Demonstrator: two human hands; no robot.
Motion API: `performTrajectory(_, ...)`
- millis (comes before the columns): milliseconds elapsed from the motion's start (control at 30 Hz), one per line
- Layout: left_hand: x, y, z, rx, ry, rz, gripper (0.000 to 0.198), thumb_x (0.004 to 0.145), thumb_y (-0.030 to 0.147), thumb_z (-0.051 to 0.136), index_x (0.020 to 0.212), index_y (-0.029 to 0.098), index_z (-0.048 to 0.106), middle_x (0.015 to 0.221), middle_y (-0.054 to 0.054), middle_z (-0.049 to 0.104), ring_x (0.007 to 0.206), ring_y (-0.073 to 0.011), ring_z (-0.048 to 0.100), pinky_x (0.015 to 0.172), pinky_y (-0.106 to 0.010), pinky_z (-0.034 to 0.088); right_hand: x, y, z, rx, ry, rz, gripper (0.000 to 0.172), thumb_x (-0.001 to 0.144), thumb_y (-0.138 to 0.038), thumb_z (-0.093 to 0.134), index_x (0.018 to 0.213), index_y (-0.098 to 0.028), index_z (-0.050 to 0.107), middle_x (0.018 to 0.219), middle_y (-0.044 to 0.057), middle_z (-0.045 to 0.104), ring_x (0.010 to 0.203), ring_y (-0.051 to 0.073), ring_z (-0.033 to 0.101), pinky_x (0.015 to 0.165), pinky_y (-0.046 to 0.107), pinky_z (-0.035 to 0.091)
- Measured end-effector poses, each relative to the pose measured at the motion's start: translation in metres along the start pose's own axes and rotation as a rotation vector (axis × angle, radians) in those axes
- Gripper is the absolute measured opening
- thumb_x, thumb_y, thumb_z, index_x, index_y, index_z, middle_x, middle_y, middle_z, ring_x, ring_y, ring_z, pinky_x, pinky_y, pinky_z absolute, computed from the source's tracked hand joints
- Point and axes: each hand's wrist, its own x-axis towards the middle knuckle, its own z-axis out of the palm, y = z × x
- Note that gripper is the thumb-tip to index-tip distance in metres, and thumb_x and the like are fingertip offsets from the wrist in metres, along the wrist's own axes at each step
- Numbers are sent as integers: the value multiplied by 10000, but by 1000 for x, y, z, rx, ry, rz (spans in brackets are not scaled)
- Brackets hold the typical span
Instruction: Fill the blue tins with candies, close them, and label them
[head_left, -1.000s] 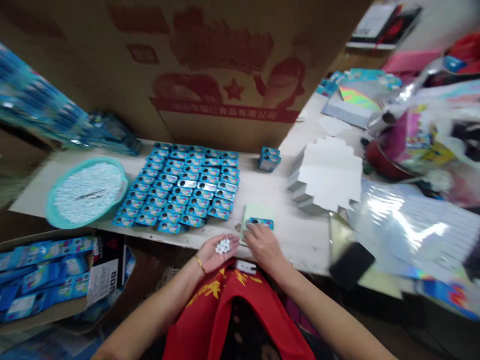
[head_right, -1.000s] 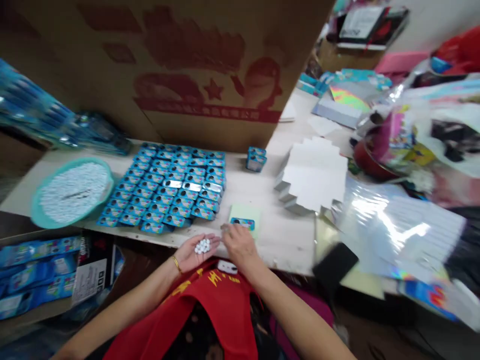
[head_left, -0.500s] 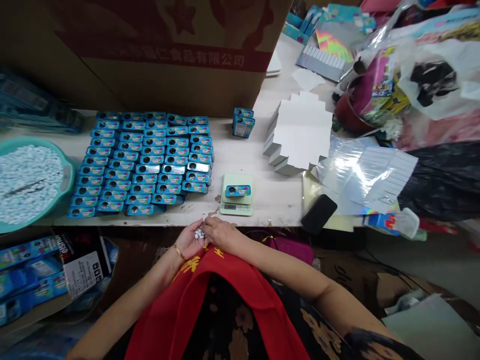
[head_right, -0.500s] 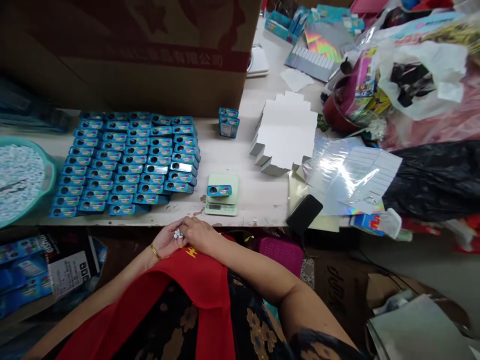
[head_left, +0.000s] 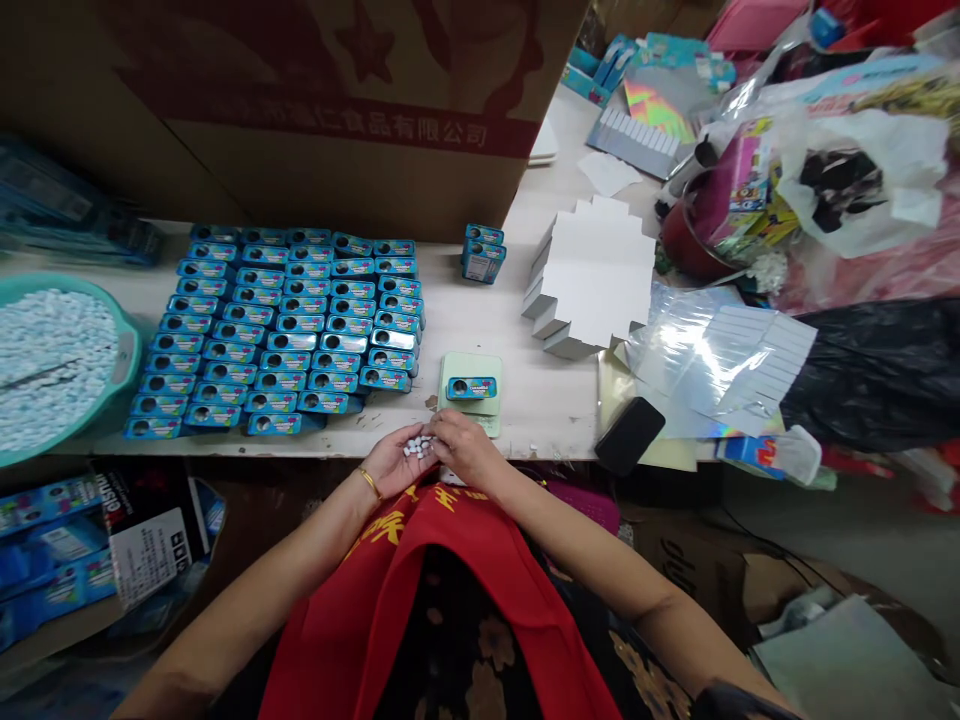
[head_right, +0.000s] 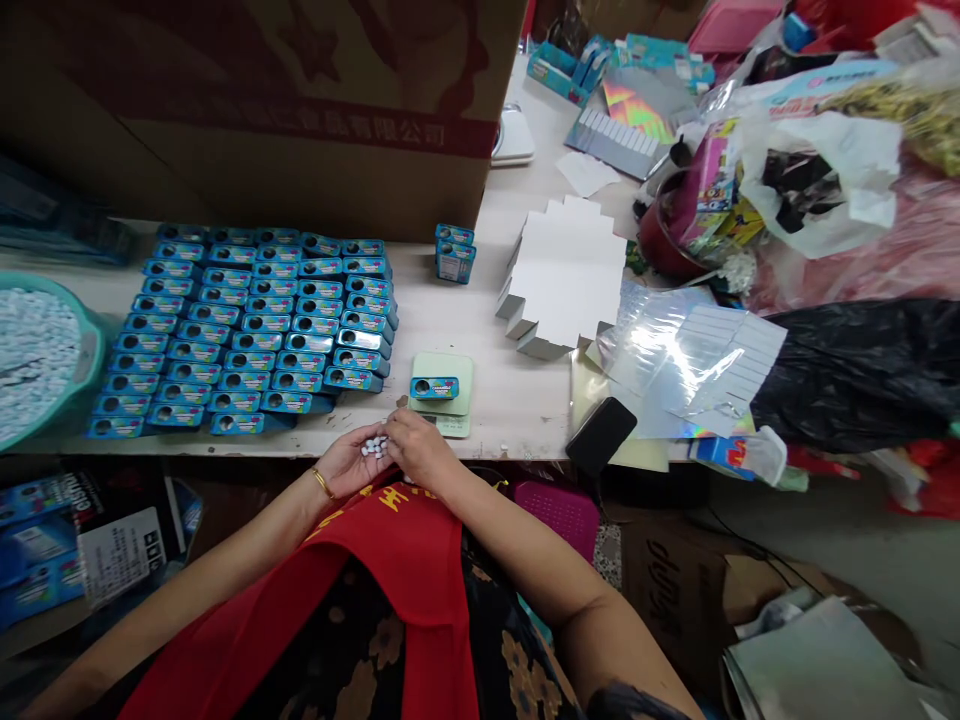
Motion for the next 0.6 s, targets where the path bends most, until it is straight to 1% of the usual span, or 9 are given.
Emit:
performTrajectory(133,4,-1,12,5,-49,-16,167,825,108,415,815,67,576,700,-53,620,616,-94,590,641,-220,510,-2,-2,-7,-47,-24,-82,213,837,-153,428,974,-162,591,941,77,574,894,158,510,782,279,444)
performTrajectory(200,5,-1,13,-18,-26,-9,174,823,99,412,792,67,580,696,-58,624,627,-95,595,650,-215,510,-2,1,-11,-12,42,-81,224,853,-168,411,986,-171,592,937,71,582,892,147,521,784,267,448)
performTrajectory(300,6,1,11,11,45,-13,189,825,129,426,797,52,596,718,-101,645,669,-131,620,625,-218,513,4,14,-20,11,213,21,234,866,-191,399,984,-171,599,914,73,591,889,139,537,790,262,453)
performTrajectory(333,5,3,10,36,63,-19,196,824,143,434,815,44,603,737,-120,652,683,-146,627,612,-221,514,7,20,-23,-9,247,70,233,864,-196,404,982,-170,603,907,75,594,885,142,542,785,265,455)
performTrajectory(367,5,4,9,58,75,-19,204,823,154,441,834,37,608,756,-136,656,693,-158,632,601,-223,516,10,27,-26,-37,259,117,231,860,-198,412,979,-170,609,897,75,598,871,145,549,771,266,459)
performTrajectory(433,3,7,7,74,89,-2,212,821,158,446,849,32,614,772,-148,660,696,-165,638,585,-217,517,15,38,-31,-85,236,192,231,849,-198,432,982,-169,618,877,73,604,826,148,561,734,264,466)
performTrajectory(500,2,9,5,69,97,14,214,822,158,445,849,35,618,778,-146,663,693,-163,640,578,-212,518,16,44,-34,-92,224,228,235,840,-194,443,988,-169,624,868,70,606,795,147,568,710,261,469)
performTrajectory(533,1,10,3,64,101,18,213,822,159,445,847,37,619,778,-145,664,691,-161,641,576,-212,519,15,45,-37,-69,241,232,234,837,-192,447,985,-174,628,867,65,607,791,144,570,711,261,470)
performTrajectory(600,-2,11,-3,46,107,26,207,820,155,449,846,42,621,779,-142,665,691,-158,641,585,-215,523,12,44,-43,23,331,236,219,830,-199,461,959,-195,638,864,51,610,799,137,572,728,266,472)
